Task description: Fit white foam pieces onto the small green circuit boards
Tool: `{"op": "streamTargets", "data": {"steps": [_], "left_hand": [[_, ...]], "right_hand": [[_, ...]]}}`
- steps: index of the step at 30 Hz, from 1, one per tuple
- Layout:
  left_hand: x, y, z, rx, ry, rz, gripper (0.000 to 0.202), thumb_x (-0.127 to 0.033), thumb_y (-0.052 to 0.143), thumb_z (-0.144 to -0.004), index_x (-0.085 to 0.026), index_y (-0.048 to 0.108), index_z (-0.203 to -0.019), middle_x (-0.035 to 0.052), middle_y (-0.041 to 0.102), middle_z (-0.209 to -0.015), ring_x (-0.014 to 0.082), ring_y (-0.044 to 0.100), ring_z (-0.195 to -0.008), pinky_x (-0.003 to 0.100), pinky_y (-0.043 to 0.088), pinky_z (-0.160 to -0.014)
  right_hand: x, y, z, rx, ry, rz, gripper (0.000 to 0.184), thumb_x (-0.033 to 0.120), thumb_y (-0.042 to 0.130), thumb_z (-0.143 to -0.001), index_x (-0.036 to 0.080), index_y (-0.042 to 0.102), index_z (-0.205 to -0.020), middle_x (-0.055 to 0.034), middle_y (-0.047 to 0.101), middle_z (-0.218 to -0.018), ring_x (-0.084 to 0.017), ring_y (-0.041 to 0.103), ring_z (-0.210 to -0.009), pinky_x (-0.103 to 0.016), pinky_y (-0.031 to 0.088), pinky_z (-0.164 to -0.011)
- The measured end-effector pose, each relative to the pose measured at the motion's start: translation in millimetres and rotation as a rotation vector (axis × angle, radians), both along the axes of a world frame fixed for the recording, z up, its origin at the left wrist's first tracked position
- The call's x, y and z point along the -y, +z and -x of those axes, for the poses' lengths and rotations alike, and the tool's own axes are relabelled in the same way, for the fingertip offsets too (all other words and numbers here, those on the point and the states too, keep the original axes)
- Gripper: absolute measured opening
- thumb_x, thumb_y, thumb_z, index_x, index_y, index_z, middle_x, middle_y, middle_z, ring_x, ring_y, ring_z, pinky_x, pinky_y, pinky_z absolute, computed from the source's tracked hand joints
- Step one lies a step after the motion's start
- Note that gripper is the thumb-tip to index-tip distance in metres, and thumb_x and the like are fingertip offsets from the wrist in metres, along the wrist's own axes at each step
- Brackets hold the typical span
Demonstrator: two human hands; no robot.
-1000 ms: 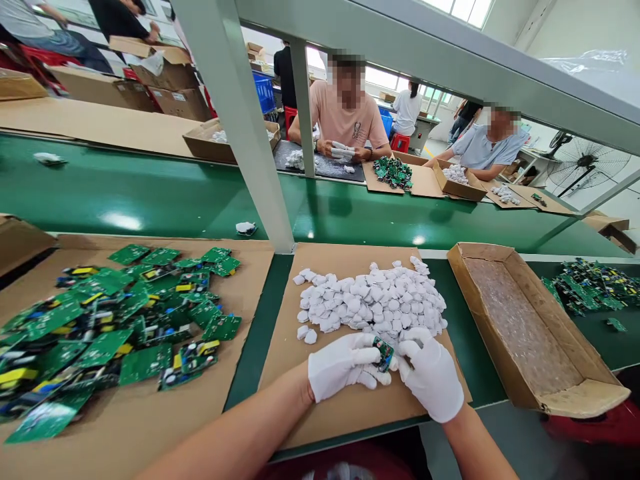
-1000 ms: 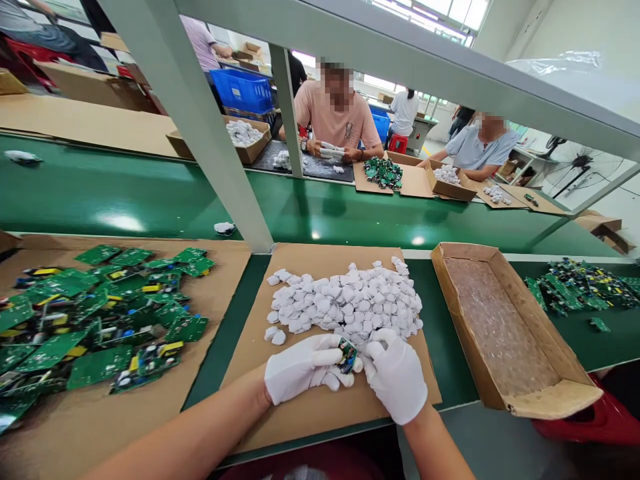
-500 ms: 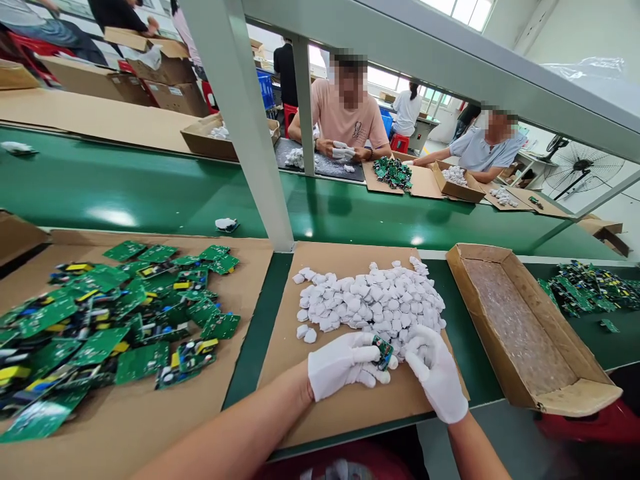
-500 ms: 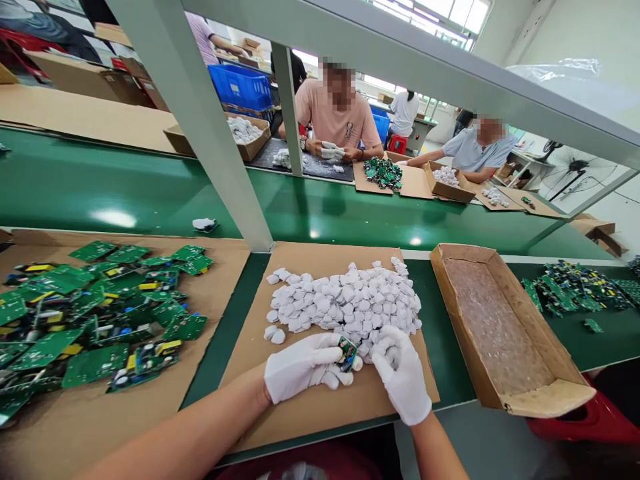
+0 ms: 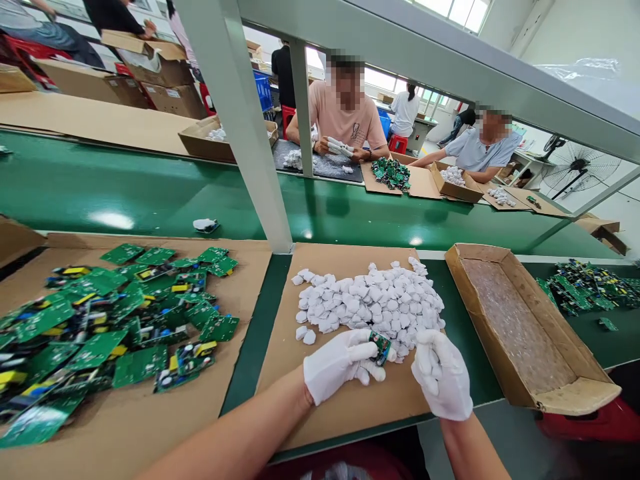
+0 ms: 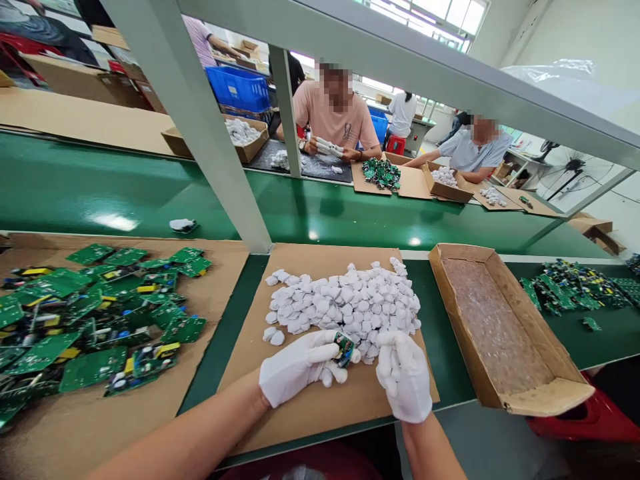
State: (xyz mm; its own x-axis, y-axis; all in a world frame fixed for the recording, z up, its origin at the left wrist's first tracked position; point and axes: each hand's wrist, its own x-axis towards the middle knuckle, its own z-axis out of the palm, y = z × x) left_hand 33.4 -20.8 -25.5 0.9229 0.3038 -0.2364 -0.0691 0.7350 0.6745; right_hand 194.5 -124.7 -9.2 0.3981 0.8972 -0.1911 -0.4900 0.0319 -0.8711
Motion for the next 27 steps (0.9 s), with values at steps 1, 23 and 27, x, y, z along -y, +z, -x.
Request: {"op": "streamTargets", "data": {"steps": [1,23,27], "left_hand": [[0,0.7,0,0.009,0.021,-0.004,0.026,-0.033,0.065,-0.075,-0.011,0.060,-0.088,0.0136,0.063,-0.102,0.0112,0.065,-0.064,0.014,0.043,-0.046],[-11,11.4,8,0.043,0.245,0.022,0.021,-0.032,0.063,-0.078,-0.012,0.061,-0.085,0.0093,0.066,-0.090,0.0091,0.063,-0.058,0.014,0.039,-0.043],[-11,10.4,8,0.024,0.243,0.014,0.025,-0.034,0.065,-0.075,-0.012,0.061,-0.084,0.0088,0.065,-0.087,0.0097,0.063,-0.057,0.014,0.039,-0.042]], "right_hand": [[-3,0.4,2,-0.019,-0.020,-0.013,0.034,0.049,0.051,-0.085,0.018,0.061,-0.076,0.0087,0.039,-0.040,-0.001,0.021,-0.027,-0.016,0.015,-0.031],[-24,3.9,15,0.482,0.115,-0.024,0.031,0.037,0.064,-0.079,0.020,0.062,-0.104,0.0009,0.062,-0.067,-0.010,0.054,-0.049,-0.024,0.045,-0.047],[-17,-1.9,13,0.422,0.127,-0.015,0.033,0.042,0.046,-0.090,0.015,0.066,-0.092,0.0036,0.053,-0.044,-0.007,0.040,-0.029,-0.020,0.033,-0.031]]}}
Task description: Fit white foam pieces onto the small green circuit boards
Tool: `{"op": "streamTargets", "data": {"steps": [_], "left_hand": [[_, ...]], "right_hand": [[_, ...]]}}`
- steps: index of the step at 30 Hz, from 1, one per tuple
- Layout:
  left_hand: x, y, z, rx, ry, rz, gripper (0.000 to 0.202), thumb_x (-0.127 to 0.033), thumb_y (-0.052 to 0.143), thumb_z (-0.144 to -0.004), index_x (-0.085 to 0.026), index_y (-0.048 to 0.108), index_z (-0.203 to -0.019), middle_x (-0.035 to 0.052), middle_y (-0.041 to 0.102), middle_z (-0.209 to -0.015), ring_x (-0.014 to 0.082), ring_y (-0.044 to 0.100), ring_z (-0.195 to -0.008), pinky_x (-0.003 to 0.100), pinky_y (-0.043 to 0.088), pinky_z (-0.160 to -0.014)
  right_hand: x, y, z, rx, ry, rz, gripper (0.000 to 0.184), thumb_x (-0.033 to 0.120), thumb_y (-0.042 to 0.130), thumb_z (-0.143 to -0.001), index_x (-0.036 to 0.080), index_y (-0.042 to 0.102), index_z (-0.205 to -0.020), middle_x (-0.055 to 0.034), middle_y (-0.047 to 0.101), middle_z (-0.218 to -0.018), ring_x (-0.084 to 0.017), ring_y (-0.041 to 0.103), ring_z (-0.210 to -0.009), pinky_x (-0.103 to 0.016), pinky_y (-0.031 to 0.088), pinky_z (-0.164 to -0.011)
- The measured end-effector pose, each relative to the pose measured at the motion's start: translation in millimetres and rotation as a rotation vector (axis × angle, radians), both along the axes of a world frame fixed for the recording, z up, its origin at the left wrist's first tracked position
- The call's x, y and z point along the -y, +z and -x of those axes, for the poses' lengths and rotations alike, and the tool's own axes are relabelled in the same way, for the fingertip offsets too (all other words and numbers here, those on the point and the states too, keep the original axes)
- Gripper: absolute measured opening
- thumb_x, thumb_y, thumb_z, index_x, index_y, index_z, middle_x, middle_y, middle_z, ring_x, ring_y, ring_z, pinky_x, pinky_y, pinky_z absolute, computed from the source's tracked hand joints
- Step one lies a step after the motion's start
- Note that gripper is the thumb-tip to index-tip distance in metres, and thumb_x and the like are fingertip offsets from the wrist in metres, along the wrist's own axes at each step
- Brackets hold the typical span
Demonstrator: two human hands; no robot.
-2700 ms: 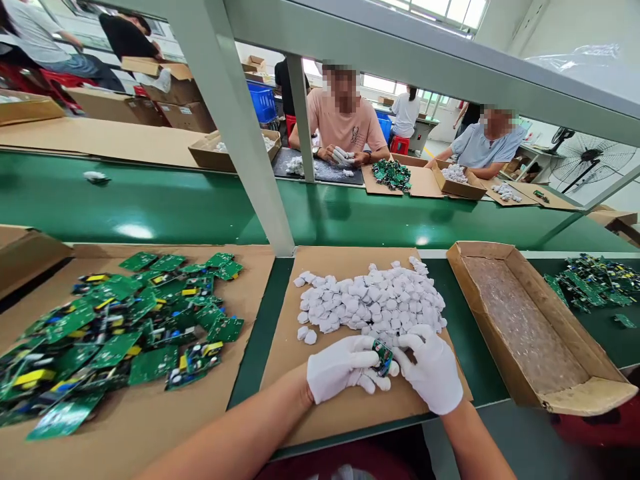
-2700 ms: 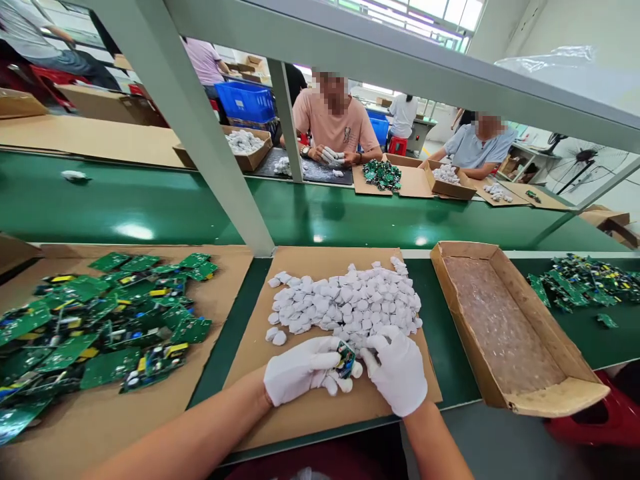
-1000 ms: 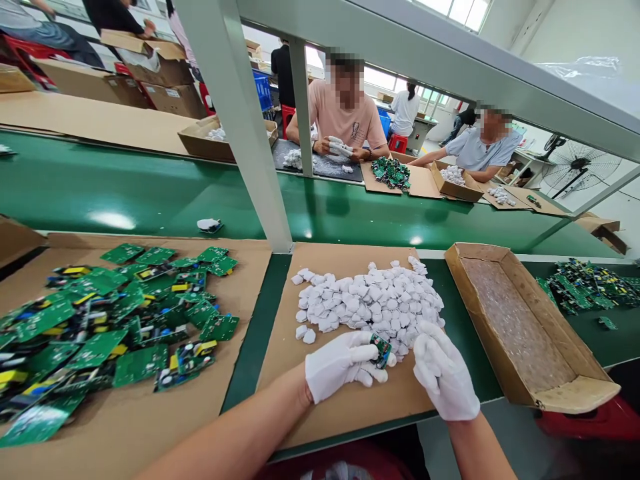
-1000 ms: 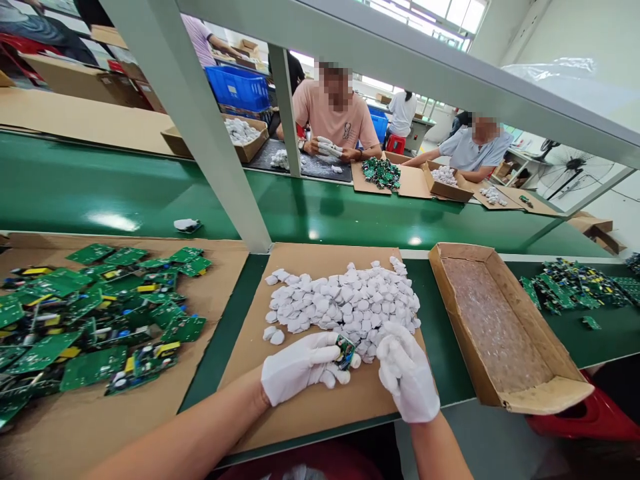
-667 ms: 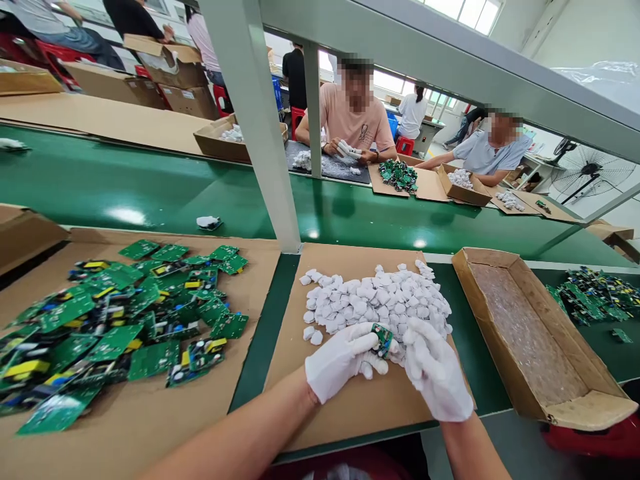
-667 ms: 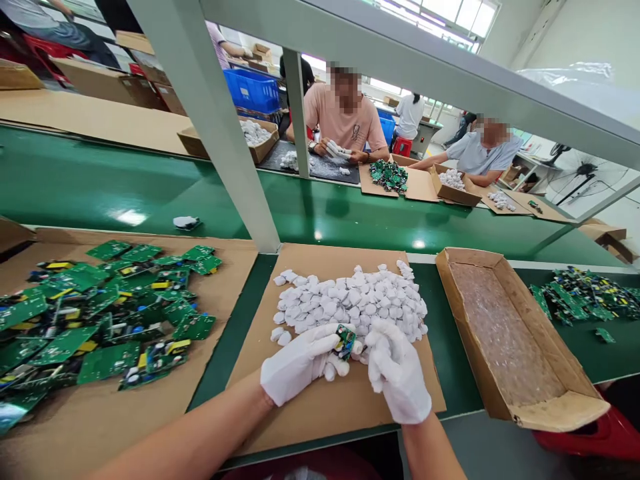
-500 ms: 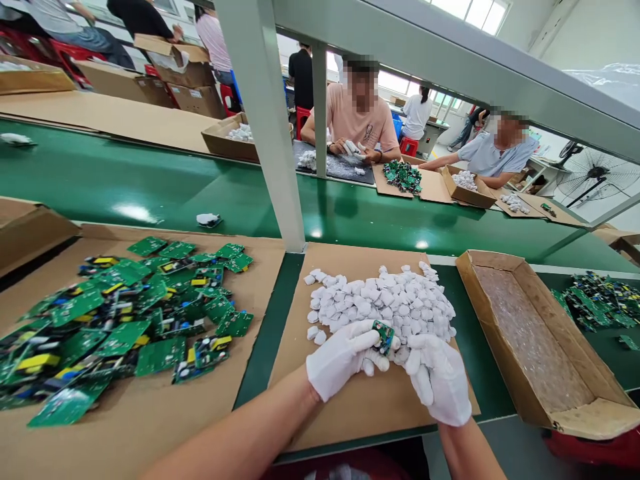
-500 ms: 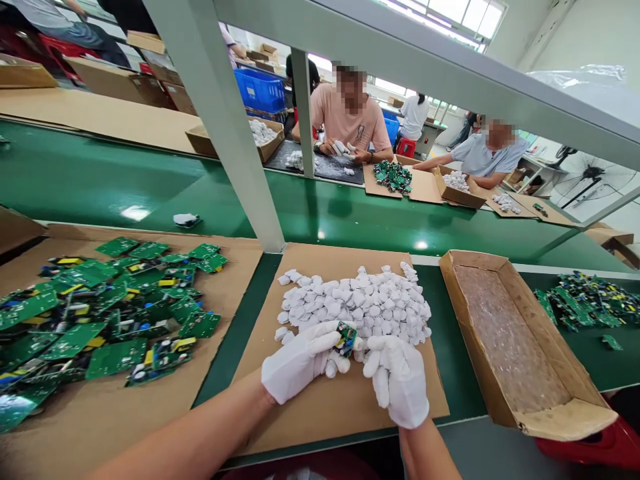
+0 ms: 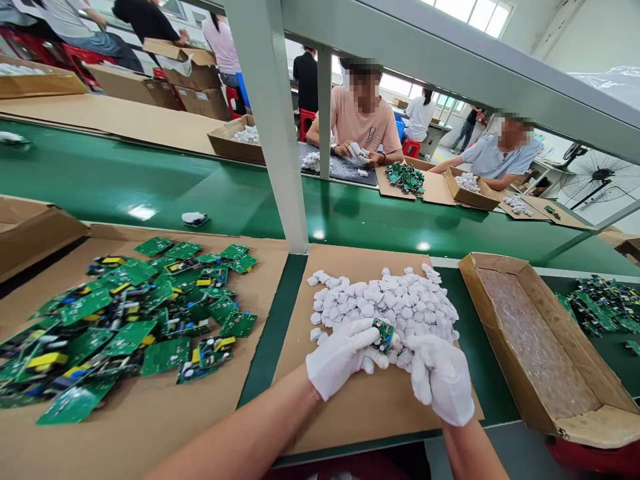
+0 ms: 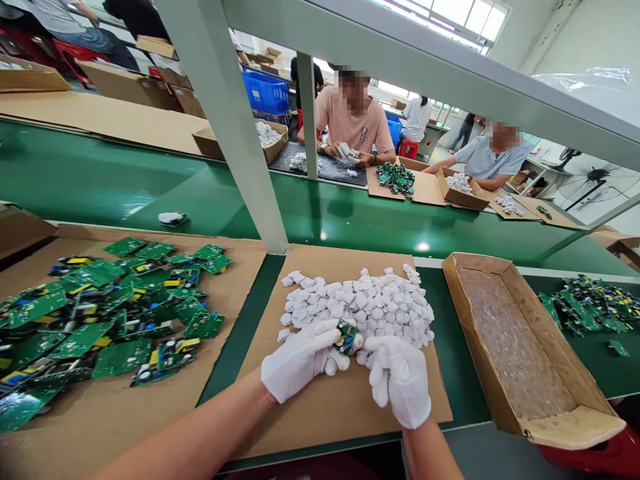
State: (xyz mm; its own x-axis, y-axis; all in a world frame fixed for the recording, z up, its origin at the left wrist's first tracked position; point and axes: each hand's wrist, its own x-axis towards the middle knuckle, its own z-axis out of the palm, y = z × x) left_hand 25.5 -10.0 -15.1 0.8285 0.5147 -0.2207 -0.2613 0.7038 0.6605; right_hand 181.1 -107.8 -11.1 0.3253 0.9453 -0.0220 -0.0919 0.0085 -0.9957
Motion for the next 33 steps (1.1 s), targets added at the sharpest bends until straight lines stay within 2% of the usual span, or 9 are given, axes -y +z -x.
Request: {"op": "streamTargets", "data": {"steps": [3,6,8,15,21,23,27,30,33], "left_hand": [[1,-1.0,0,0.003,0.005,0.014,0.023,-0.032,0.066,-0.074,-0.012,0.061,-0.083,0.0070,0.064,-0.080,0.0100,0.062,-0.057,0.014,0.039,-0.043],[1,-1.2,0,0.029,0.001,0.040,0.020,-0.029,0.066,-0.075,-0.011,0.061,-0.084,0.0070,0.064,-0.080,0.0101,0.062,-0.061,0.015,0.041,-0.046],[0,-1.3,0,0.032,-0.003,0.054,0.020,-0.029,0.066,-0.075,-0.012,0.061,-0.085,0.0083,0.064,-0.086,0.0101,0.062,-0.063,0.015,0.042,-0.048],[-1,-3.4,0,0.015,-0.005,0.053,0.024,-0.031,0.069,-0.072,-0.012,0.060,-0.084,0.0088,0.063,-0.090,0.0095,0.062,-0.062,0.015,0.041,-0.047],[-1,-4.6,-1,0.012,0.017,0.066,0.022,-0.030,0.068,-0.073,-0.013,0.059,-0.084,0.0045,0.061,-0.079,0.0103,0.062,-0.060,0.015,0.042,-0.045],[-2,-4.8,-2,0.010,0.014,0.055,0.022,-0.031,0.066,-0.074,-0.013,0.059,-0.086,0.0052,0.061,-0.081,0.0105,0.063,-0.059,0.015,0.042,-0.044],[-2,-7.3,-3,0.016,0.003,0.049,0.023,-0.031,0.063,-0.077,-0.013,0.060,-0.092,0.0083,0.063,-0.090,0.0107,0.063,-0.062,0.014,0.043,-0.044],[-2,-9.8,-3,0.044,0.007,0.081,0.025,-0.031,0.061,-0.078,-0.013,0.060,-0.095,0.0098,0.064,-0.092,0.0132,0.065,-0.067,0.016,0.045,-0.048],[-1,-9.1,-3,0.044,0.040,0.126,0.024,-0.028,0.061,-0.079,-0.012,0.060,-0.098,0.0106,0.065,-0.091,0.0163,0.066,-0.074,0.020,0.049,-0.057]], "right_hand": [[0,4.8,0,0.118,-0.015,-0.020,0.043,0.045,0.037,-0.093,0.015,0.068,-0.087,0.0047,0.045,-0.038,-0.007,0.037,-0.029,-0.020,0.033,-0.031],[-7,15.1,2,0.312,0.043,-0.088,0.026,0.040,0.053,-0.086,0.021,0.070,-0.093,-0.0018,0.061,-0.066,-0.011,0.055,-0.052,-0.026,0.049,-0.049],[-11,17.9,4,0.350,0.026,-0.112,0.019,0.035,0.063,-0.079,0.024,0.070,-0.092,-0.0034,0.064,-0.083,-0.014,0.060,-0.065,-0.027,0.052,-0.055],[-8,6.4,5,0.170,-0.044,-0.013,0.028,0.037,0.050,-0.088,0.017,0.069,-0.086,0.0044,0.052,-0.042,-0.008,0.046,-0.031,-0.022,0.038,-0.034],[-13,14.2,6,0.477,-0.061,-0.281,0.008,0.019,0.066,-0.076,0.024,0.069,-0.081,-0.0035,0.063,-0.084,-0.016,0.061,-0.073,-0.028,0.050,-0.059],[-11,12.5,6,0.443,-0.070,-0.274,0.010,0.018,0.065,-0.077,0.024,0.068,-0.084,-0.0014,0.063,-0.074,-0.015,0.060,-0.068,-0.029,0.050,-0.060],[-9,7.1,7,0.225,-0.098,-0.149,0.017,0.026,0.050,-0.090,0.023,0.066,-0.094,0.0060,0.053,-0.044,-0.009,0.047,-0.034,-0.024,0.043,-0.040],[-13,11.2,7,0.344,-0.134,-0.172,0.013,0.026,0.059,-0.084,0.023,0.068,-0.093,-0.0006,0.066,-0.071,-0.011,0.057,-0.049,-0.024,0.048,-0.044],[-15,17.4,6,0.472,-0.036,-0.206,0.017,0.024,0.060,-0.082,0.025,0.068,-0.097,-0.0057,0.063,-0.101,-0.018,0.064,-0.081,-0.026,0.055,-0.057]]}}
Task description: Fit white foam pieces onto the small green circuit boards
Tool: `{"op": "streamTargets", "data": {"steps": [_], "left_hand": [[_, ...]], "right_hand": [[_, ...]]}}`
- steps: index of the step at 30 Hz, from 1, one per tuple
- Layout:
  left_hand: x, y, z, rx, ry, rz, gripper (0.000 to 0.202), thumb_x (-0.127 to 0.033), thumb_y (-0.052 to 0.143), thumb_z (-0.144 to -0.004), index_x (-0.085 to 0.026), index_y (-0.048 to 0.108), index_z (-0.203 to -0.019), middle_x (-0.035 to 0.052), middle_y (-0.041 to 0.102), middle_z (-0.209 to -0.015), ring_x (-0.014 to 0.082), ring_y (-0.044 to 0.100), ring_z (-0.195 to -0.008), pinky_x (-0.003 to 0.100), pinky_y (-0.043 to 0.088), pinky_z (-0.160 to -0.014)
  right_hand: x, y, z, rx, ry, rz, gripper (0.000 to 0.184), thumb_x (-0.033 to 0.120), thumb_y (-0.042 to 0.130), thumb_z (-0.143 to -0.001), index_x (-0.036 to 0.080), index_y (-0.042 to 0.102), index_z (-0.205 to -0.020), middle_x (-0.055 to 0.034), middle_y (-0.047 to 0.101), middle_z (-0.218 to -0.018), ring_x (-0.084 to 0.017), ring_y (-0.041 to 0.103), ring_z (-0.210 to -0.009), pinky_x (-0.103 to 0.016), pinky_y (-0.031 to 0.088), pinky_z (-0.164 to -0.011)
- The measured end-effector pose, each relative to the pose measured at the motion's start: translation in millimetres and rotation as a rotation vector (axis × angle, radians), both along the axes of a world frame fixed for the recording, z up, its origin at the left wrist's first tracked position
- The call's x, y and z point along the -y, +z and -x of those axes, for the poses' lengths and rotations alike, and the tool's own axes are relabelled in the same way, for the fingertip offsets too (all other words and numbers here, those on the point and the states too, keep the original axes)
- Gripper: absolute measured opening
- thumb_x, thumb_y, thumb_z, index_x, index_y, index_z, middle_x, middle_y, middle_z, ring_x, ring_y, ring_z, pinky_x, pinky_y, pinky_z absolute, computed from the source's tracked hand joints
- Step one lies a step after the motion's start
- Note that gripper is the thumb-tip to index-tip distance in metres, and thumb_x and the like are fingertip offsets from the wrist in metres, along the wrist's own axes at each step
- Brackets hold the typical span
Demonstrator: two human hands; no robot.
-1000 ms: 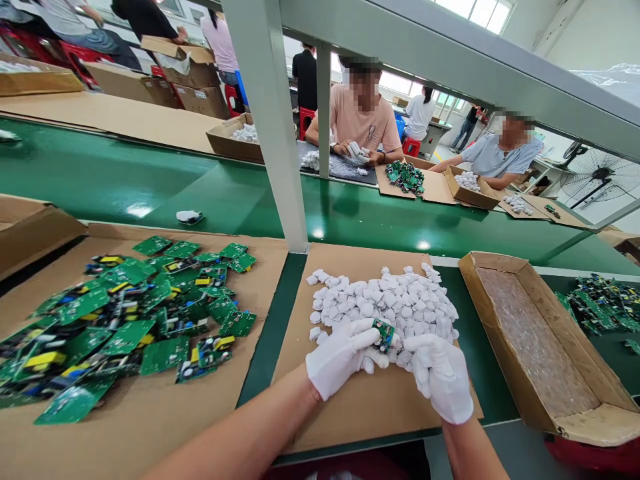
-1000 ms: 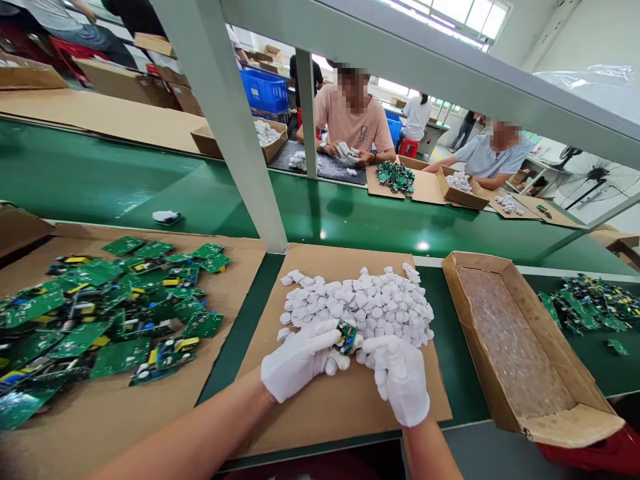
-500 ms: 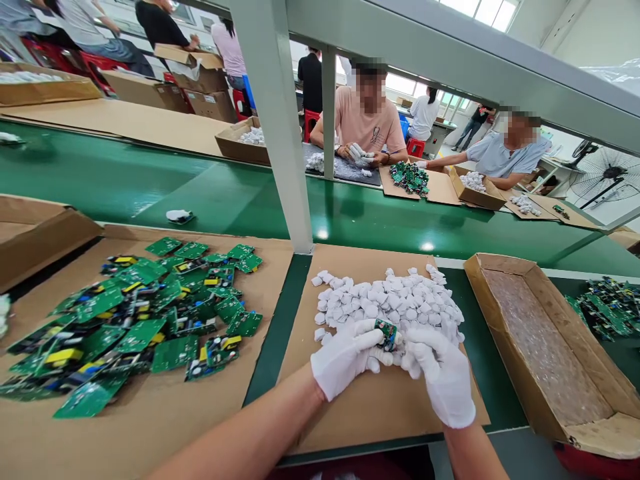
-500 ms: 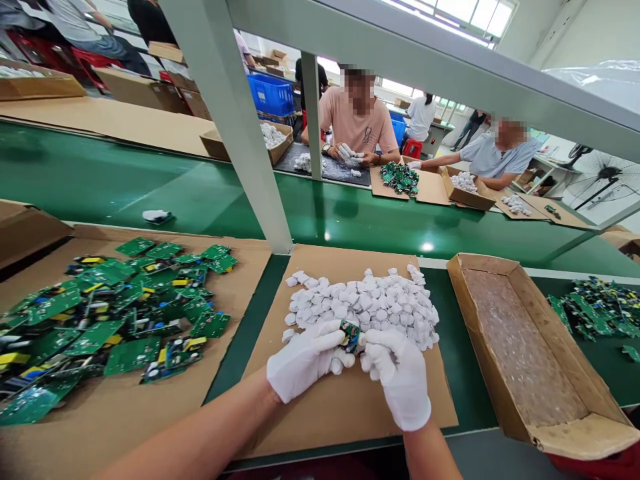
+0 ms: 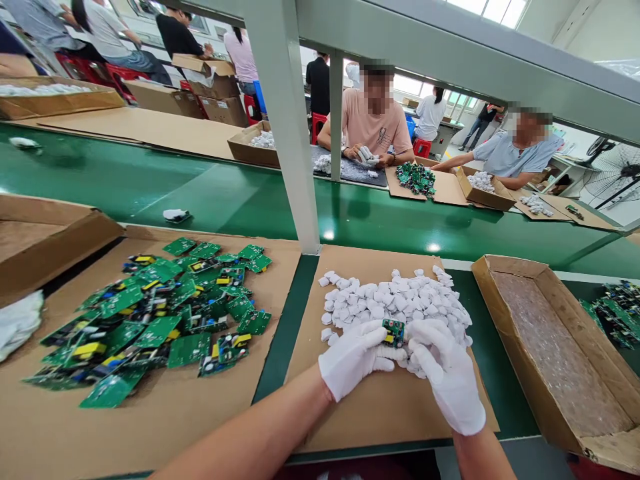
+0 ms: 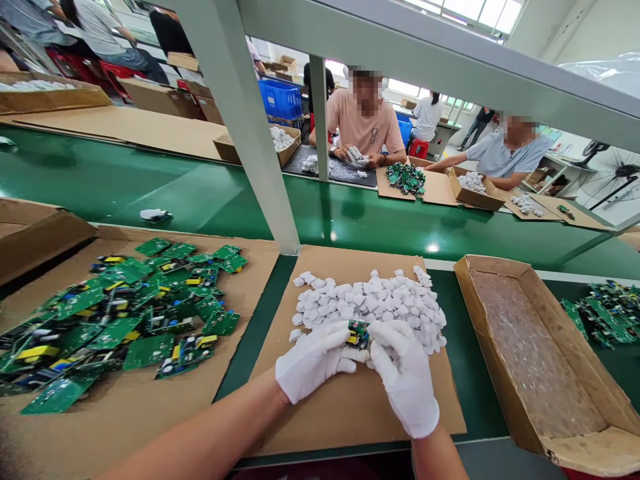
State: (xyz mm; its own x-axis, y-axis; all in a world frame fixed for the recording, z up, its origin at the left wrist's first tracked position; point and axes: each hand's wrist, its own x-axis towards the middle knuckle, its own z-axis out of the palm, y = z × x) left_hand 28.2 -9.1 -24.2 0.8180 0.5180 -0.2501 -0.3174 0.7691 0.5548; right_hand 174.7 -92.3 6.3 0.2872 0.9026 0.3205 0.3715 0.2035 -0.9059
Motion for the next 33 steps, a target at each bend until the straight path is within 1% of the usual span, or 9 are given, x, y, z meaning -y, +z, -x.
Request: {"op": "streamTargets", "data": {"steps": [2,5,11,19,23,26,28,31,33], "left_hand": [[2,2.9,0,-0.004,0.036,0.016,0.022,-0.024,0.061,-0.079,-0.012,0.060,-0.098,0.0101,0.065,-0.092,0.0172,0.067,-0.078,0.023,0.050,-0.064],[5,8.3,-1,0.014,0.064,-0.001,0.022,-0.022,0.062,-0.079,-0.015,0.060,-0.099,0.0096,0.066,-0.096,0.0178,0.067,-0.080,0.025,0.050,-0.067],[9,14.5,-3,-0.024,0.062,-0.157,0.030,-0.030,0.066,-0.076,-0.016,0.063,-0.102,0.0110,0.065,-0.102,0.0210,0.064,-0.086,0.031,0.050,-0.072],[16,6.9,-4,-0.220,0.205,-0.419,0.048,-0.032,0.067,-0.072,-0.017,0.059,-0.117,0.0086,0.063,-0.105,0.0188,0.059,-0.086,0.030,0.050,-0.074],[15,8.6,-4,-0.196,0.184,-0.398,0.050,-0.033,0.066,-0.072,-0.016,0.057,-0.118,0.0092,0.063,-0.104,0.0177,0.058,-0.081,0.031,0.049,-0.073],[13,13.7,-3,-0.167,0.197,-0.318,0.056,-0.033,0.066,-0.074,-0.019,0.049,-0.126,0.0089,0.063,-0.103,0.0187,0.059,-0.086,0.032,0.049,-0.076],[13,16.2,-3,-0.126,0.180,-0.264,0.059,-0.034,0.066,-0.074,-0.020,0.046,-0.128,0.0088,0.063,-0.101,0.0191,0.060,-0.087,0.032,0.050,-0.075],[14,17.5,-3,-0.099,0.134,-0.228,0.047,-0.037,0.066,-0.073,-0.018,0.056,-0.115,0.0083,0.062,-0.099,0.0184,0.060,-0.086,0.031,0.050,-0.073],[15,16.7,-4,-0.127,0.132,-0.237,0.038,-0.038,0.068,-0.071,-0.016,0.060,-0.102,0.0065,0.062,-0.094,0.0169,0.059,-0.083,0.030,0.050,-0.072]], "right_hand": [[1,0.4,1,-0.003,0.027,0.041,0.021,0.024,0.055,-0.085,0.025,0.065,-0.103,-0.0065,0.062,-0.104,-0.019,0.064,-0.089,-0.027,0.057,-0.061],[4,-4.7,4,0.001,-0.030,0.076,0.024,0.022,0.055,-0.085,0.024,0.057,-0.109,-0.0065,0.065,-0.100,-0.019,0.066,-0.086,-0.029,0.058,-0.062],[1,-10.9,7,0.431,-0.121,-0.103,0.019,0.013,0.057,-0.079,0.023,0.058,-0.095,-0.0039,0.066,-0.087,-0.017,0.063,-0.083,-0.028,0.054,-0.069],[-2,-17.0,10,0.731,-0.180,-0.112,0.021,0.012,0.054,-0.080,0.024,0.061,-0.096,-0.0041,0.067,-0.087,-0.017,0.064,-0.080,-0.029,0.053,-0.072],[-5,-14.2,10,0.770,-0.155,-0.049,0.021,0.017,0.053,-0.082,0.025,0.066,-0.097,-0.0069,0.063,-0.097,-0.018,0.064,-0.081,-0.030,0.053,-0.071],[-4,-8.2,8,0.721,-0.101,-0.008,0.038,0.027,0.057,-0.080,0.022,0.058,-0.117,-0.0108,0.057,-0.114,-0.024,0.060,-0.097,-0.037,0.053,-0.080],[-3,-7.0,7,0.673,-0.121,-0.026,0.044,0.029,0.057,-0.081,0.021,0.053,-0.124,-0.0108,0.058,-0.113,-0.025,0.058,-0.103,-0.038,0.052,-0.084],[-4,-13.1,8,0.680,-0.174,-0.099,0.023,0.023,0.054,-0.085,0.025,0.064,-0.105,-0.0072,0.063,-0.102,-0.021,0.061,-0.095,-0.035,0.053,-0.081],[-5,-20.8,10,0.742,-0.185,-0.157,0.017,0.020,0.056,-0.084,0.027,0.067,-0.095,-0.0060,0.064,-0.098,-0.019,0.062,-0.090,-0.033,0.054,-0.077]]}}
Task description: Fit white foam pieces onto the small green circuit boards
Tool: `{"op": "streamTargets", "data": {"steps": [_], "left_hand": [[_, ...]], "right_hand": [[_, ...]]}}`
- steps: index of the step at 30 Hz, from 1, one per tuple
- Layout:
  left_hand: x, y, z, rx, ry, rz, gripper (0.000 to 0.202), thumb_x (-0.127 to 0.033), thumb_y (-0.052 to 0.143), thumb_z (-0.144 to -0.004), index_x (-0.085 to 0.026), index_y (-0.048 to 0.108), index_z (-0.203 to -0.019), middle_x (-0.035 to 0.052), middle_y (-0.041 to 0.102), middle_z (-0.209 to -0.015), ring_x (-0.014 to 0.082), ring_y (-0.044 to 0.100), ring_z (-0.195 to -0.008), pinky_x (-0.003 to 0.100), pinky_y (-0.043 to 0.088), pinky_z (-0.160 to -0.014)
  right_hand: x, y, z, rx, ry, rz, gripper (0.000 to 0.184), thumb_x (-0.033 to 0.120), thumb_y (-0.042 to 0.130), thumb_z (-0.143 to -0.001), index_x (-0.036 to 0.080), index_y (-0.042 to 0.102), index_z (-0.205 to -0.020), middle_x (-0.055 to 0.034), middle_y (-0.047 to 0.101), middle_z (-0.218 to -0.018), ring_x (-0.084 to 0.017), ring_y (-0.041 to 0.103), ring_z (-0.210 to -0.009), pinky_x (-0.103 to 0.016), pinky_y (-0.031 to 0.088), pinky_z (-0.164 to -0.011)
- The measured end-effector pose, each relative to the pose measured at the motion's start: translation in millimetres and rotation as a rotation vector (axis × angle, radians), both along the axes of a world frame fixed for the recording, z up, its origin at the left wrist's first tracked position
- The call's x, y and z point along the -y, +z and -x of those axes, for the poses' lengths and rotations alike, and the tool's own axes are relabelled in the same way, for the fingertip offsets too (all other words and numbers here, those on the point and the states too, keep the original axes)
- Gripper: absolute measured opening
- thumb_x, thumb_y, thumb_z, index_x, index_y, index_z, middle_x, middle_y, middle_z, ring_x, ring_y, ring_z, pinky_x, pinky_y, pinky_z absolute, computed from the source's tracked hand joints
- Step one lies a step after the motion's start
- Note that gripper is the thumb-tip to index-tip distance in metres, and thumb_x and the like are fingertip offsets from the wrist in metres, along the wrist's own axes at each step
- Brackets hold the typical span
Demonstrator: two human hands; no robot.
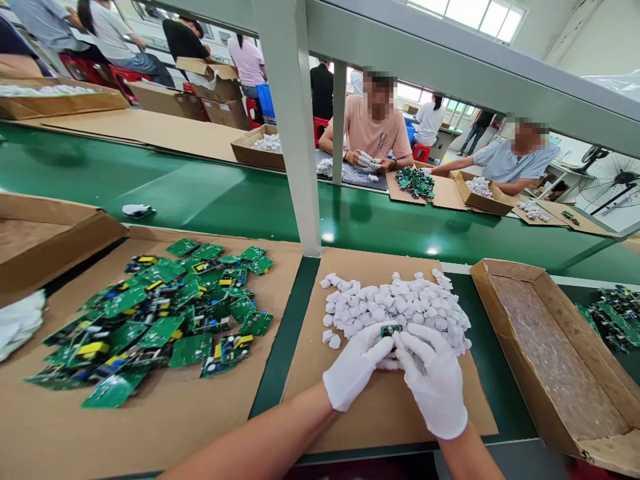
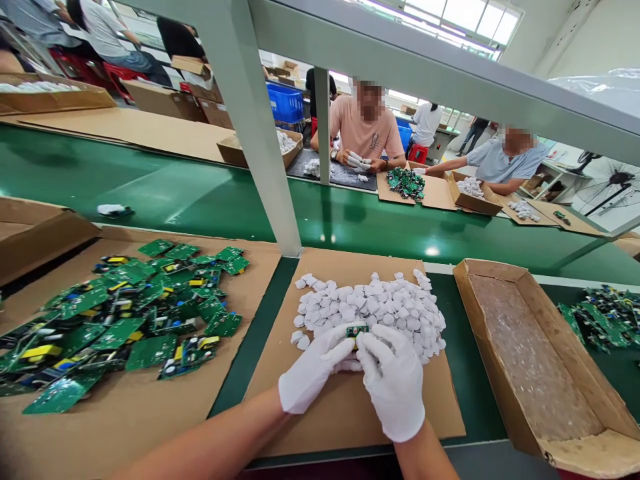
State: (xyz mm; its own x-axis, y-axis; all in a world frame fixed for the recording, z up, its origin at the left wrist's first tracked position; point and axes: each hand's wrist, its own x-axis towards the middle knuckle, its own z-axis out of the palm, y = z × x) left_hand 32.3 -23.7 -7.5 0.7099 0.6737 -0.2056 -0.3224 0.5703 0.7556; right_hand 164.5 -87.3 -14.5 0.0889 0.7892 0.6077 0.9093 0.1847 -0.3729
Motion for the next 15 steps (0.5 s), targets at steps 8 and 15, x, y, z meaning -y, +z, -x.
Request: {"op": "streamTargets", "data": {"steps": [8,15], "left_hand": [[-4,-4.0,-4,-0.039,0.057,-0.108,0.040,-0.044,0.074,-0.062,-0.013,0.062,-0.084,0.0046,0.064,-0.072,0.0162,0.059,-0.066,0.027,0.047,-0.061],[-6,-1.9,-1,-0.038,0.042,-0.035,0.037,-0.042,0.073,-0.064,-0.014,0.060,-0.083,0.0024,0.061,-0.074,0.0138,0.059,-0.066,0.025,0.048,-0.059]], "right_hand": [[-2,4.4,14,-0.012,0.053,0.074,0.024,0.016,0.058,-0.076,0.028,0.066,-0.095,-0.0059,0.062,-0.105,-0.022,0.058,-0.096,-0.035,0.051,-0.078],[12,1.3,15,-0.200,0.020,0.101,0.046,0.024,0.053,-0.083,0.023,0.045,-0.129,-0.0110,0.060,-0.117,-0.024,0.059,-0.103,-0.039,0.051,-0.084]]}}
